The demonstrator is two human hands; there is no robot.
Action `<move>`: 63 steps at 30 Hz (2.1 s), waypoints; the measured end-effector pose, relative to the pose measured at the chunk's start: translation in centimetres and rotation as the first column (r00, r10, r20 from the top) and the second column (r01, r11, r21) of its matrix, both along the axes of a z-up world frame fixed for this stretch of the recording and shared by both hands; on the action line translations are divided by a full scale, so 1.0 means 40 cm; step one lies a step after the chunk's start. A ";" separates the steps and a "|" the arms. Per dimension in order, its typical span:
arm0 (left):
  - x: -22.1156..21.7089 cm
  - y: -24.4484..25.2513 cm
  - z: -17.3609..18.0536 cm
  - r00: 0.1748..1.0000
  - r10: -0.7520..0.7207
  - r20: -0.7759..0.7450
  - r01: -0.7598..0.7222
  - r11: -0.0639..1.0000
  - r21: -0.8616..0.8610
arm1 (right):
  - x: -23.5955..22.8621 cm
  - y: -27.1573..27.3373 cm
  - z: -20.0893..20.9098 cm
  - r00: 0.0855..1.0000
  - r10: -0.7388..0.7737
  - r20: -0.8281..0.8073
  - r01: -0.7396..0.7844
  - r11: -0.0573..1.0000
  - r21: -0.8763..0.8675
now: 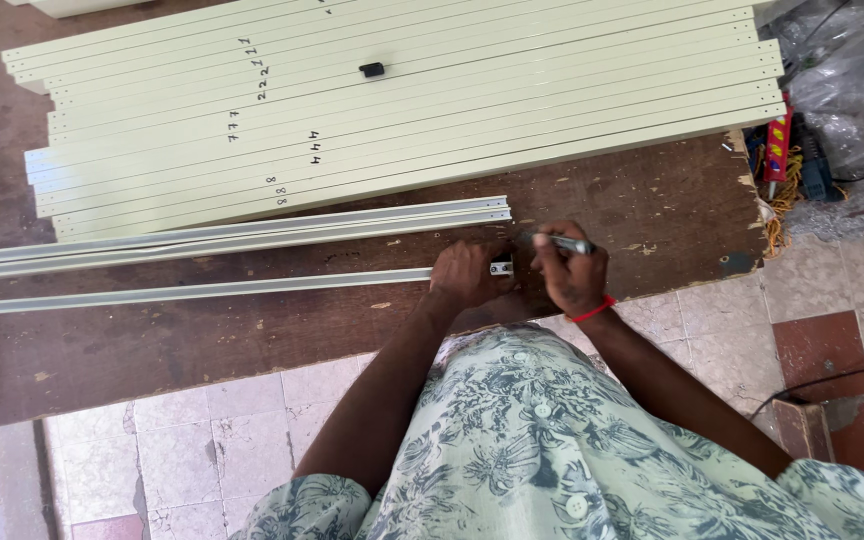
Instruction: The person uses a small metal square and a black marker to mark numbers on the ends of long, light-colored slats. They repeatedly pick up a slat, align the square, write a number, and place the slat back on the stack.
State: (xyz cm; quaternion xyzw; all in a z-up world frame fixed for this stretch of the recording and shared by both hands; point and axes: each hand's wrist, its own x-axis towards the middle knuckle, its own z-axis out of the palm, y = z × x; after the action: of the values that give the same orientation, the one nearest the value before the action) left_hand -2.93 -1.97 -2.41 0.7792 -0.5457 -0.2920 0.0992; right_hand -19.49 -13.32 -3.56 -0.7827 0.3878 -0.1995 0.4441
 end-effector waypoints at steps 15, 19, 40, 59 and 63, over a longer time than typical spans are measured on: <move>0.149 0.038 0.064 0.886 -0.016 0.464 0.041 0.998 -0.044 | -0.196 -0.123 -0.039 0.969 0.006 -0.247 -0.108 0.908 -0.406; 0.206 0.055 0.077 0.897 -0.008 0.443 0.025 0.999 -0.032 | -0.290 -0.183 -0.015 0.936 -0.059 -0.347 -0.091 0.911 -0.402; 0.931 0.784 0.079 0.712 -0.062 0.699 -0.256 0.905 0.340 | -0.127 -0.091 0.117 0.998 0.065 -0.025 -0.066 0.788 -0.613; 0.337 -0.030 0.097 0.854 0.035 -0.519 0.217 0.883 0.416 | 0.012 -0.160 0.138 0.891 0.358 -0.279 -0.427 0.451 -0.784; 0.302 -0.005 0.106 0.894 0.042 -0.445 0.092 0.957 0.275 | 0.018 -0.196 0.069 0.834 0.387 -0.394 -0.551 0.525 -0.649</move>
State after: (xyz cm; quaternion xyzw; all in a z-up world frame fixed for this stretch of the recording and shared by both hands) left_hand 9.15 -2.16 1.84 0.6900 -0.4700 -0.5407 0.1030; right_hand -18.78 -21.14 -0.79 -0.9839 0.0888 -0.1313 0.0827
